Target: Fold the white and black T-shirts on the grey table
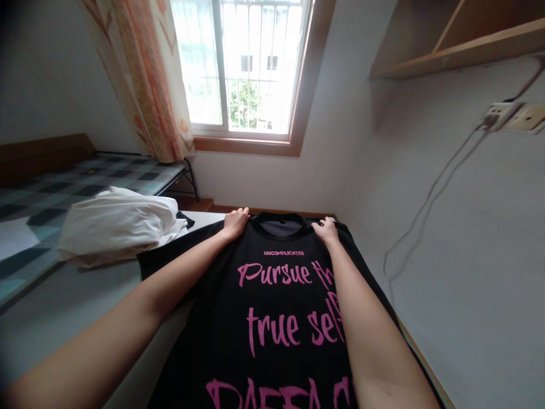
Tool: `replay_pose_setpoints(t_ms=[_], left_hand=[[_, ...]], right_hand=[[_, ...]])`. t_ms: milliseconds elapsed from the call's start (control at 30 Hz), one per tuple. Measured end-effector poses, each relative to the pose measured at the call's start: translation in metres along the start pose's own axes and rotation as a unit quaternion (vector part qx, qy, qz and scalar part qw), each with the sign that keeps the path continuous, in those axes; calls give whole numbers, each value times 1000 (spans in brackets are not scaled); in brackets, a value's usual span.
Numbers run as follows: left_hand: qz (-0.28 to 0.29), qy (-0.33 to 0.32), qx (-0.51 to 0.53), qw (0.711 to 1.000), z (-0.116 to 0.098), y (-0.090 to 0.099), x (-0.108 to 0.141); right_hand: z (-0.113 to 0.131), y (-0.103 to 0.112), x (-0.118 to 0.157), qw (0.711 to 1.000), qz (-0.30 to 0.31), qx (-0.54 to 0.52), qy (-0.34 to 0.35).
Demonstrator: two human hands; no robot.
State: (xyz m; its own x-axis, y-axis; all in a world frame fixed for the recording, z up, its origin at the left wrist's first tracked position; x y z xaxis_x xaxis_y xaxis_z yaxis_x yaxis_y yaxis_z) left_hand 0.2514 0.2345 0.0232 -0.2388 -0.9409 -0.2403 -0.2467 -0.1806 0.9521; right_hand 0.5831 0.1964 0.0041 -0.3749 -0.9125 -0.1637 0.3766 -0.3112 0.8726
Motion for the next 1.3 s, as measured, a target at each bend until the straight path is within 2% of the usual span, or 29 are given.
replay_pose_setpoints(t_ms=[100,267,433,533,667,833,967,1033,1133,1300], left_hand=[[0,5,0,1000,-1,-2,-7],[-5,0,16,1000,0,-3,-12],[8,25,30,999,13,-2,-11],[36,36,30,998,31,4,-8],[113,58,47,991,71,18,0],[225,77,96,966,119,33,25],[281,65,90,953,137,40,48],[266,43,66,961,138,46,54],[212,25,42,976,137,59,58],[144,33,-11,989,137,87,55]], right_hand=[[8,-9,9,999,19,26,-32],[30,-19,29,986,34,165,4],[32,-23,33,977,45,209,-11],[31,-24,32,975,47,216,-13],[33,-23,34,975,36,218,-9],[49,-9,45,965,-38,257,13],[65,-6,61,965,-40,259,31],[74,-8,74,970,-39,237,37],[92,-15,96,976,-20,209,52],[113,-44,123,977,105,182,45]])
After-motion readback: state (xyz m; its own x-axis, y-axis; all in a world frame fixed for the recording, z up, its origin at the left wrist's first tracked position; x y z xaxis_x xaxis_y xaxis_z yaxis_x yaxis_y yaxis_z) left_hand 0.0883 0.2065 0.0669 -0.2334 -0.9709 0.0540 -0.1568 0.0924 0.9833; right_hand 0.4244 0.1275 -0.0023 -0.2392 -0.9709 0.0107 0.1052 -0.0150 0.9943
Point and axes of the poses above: each hand's wrist, its own x-axis away from the middle knuckle, its own y-axis out of the back of the hand, z = x × y, the point moved 8 cm from there along -x, towards the middle knuckle, and after that the axes turned 5 degrees about x, right-handed, at the moved point
